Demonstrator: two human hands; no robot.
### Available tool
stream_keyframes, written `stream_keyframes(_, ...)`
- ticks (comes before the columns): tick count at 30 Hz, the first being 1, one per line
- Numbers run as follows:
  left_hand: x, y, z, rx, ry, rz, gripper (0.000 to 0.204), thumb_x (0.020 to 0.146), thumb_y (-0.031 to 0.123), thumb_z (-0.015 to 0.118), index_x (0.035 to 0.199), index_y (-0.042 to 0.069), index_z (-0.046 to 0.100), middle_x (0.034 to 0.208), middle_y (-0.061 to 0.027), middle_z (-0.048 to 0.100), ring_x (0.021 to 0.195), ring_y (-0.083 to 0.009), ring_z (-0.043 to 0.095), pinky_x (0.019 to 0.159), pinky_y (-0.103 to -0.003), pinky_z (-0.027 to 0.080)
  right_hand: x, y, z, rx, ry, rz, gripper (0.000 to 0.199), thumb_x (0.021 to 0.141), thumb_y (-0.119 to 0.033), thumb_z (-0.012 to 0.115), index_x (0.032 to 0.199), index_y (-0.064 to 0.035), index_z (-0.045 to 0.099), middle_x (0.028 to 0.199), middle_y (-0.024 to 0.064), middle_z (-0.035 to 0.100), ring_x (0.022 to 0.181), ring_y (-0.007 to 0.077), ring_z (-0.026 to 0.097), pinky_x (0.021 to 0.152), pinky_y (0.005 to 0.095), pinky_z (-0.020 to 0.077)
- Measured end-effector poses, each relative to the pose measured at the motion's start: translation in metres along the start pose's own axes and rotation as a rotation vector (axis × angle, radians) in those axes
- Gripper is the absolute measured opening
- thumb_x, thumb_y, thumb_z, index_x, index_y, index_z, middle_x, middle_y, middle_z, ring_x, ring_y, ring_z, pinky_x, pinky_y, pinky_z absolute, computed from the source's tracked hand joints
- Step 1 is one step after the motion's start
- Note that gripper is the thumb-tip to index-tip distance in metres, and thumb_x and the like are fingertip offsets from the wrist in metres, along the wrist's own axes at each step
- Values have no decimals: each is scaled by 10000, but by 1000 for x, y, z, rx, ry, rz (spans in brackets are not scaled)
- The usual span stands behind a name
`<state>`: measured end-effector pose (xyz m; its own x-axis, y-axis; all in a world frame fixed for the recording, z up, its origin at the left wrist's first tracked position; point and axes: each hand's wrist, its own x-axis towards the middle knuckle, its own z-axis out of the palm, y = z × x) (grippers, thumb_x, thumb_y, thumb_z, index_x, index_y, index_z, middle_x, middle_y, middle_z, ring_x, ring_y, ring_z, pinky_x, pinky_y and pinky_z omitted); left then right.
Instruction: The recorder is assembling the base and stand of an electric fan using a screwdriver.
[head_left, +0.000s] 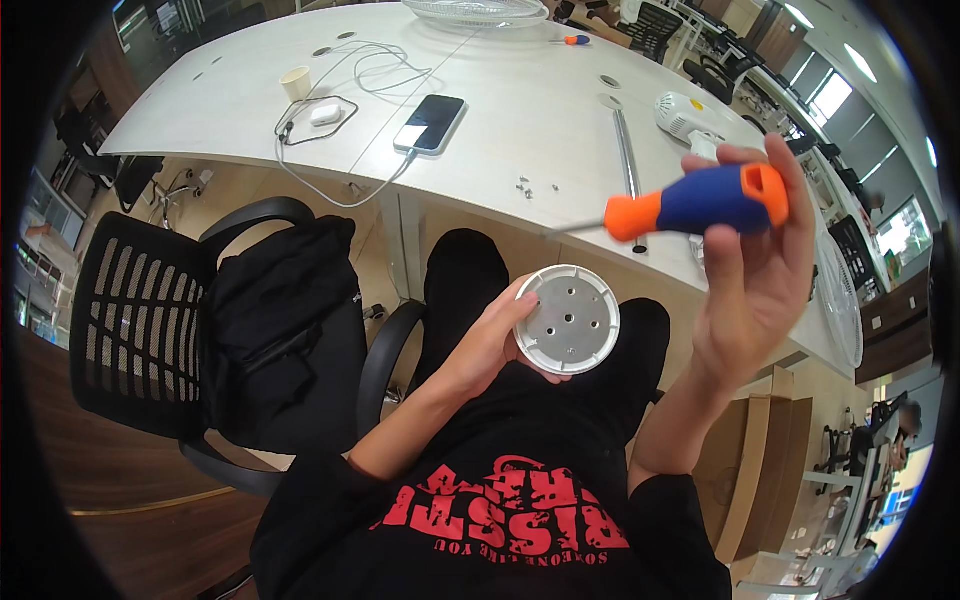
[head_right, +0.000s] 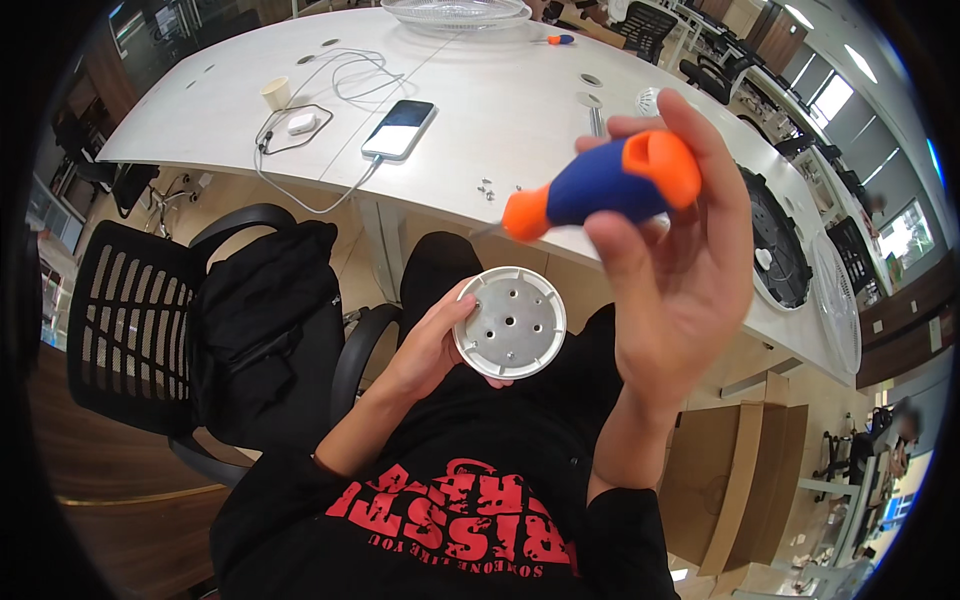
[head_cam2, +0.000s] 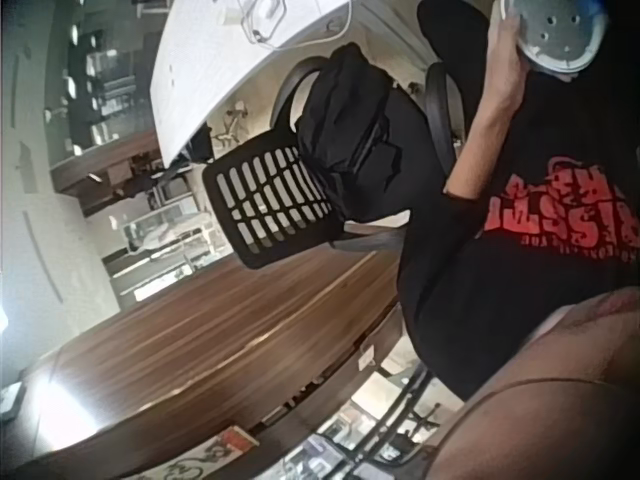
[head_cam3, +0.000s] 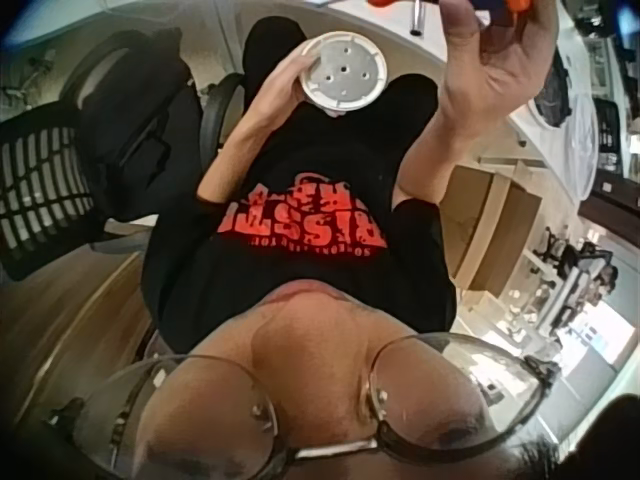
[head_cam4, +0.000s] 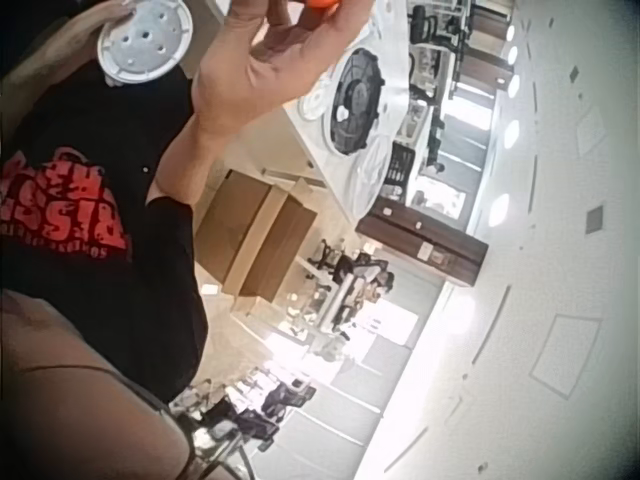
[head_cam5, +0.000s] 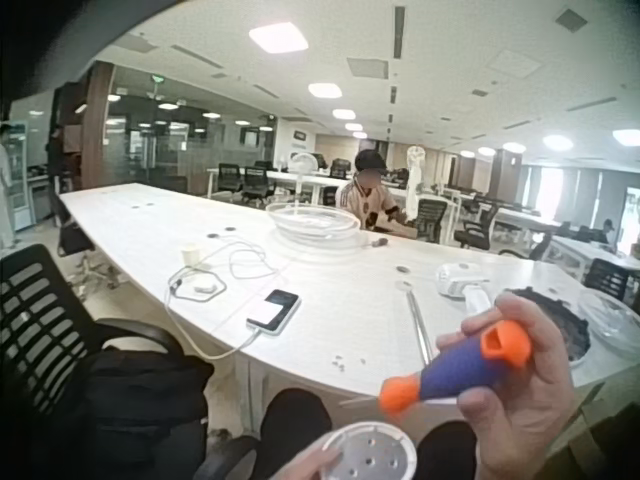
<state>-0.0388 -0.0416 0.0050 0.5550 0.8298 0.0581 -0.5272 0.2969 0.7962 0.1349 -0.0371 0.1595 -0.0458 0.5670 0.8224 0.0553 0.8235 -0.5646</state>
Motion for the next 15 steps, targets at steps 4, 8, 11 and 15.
stream_keyframes(4, 1, 0, -3, -32, 27, -2, 540, 1057, 345, 435, 1478, 24, 330, 1258, -185, 583, 866, -307, 732, 642, -380, 649, 8, 60, 5, -96, 58, 49, 448, 891, -9, 731, 1292, -28, 532, 1235, 115, 616, 1103, 182, 636, 896, 300, 569)
stream_keyframes(8, -1, 2, 3, 51, 59, 9, 547, 997, 222, 599, 1447, 20, 364, 1179, -179, 614, 804, -301, 734, 587, -366, 641, -4, 118, 6, -122, -9, 207, 389, 870, -19, 749, 1201, -58, 549, 1176, 89, 622, 1118, 187, 623, 913, 352, 579)
stream_keyframes(11, 0, 4, 5, 33, 59, 1, 589, 956, 154, 664, 1445, 19, 364, 1173, -171, 614, 786, -288, 733, 576, -353, 637, -12, 140, 9, -125, -9, 255, 386, 860, -14, 751, 1182, -65, 546, 1168, 88, 618, 1115, 192, 623, 916, 366, 582)
stream_keyframes(15, 0, 4, 6, 45, 67, 22, 597, 950, 150, 674, 1443, 19, 364, 1165, -168, 613, 779, -285, 732, 568, -349, 633, -14, 155, 16, -143, -13, 260, 381, 847, -1, 749, 1160, -73, 544, 1147, 82, 612, 1092, 195, 627, 923, 374, 583)
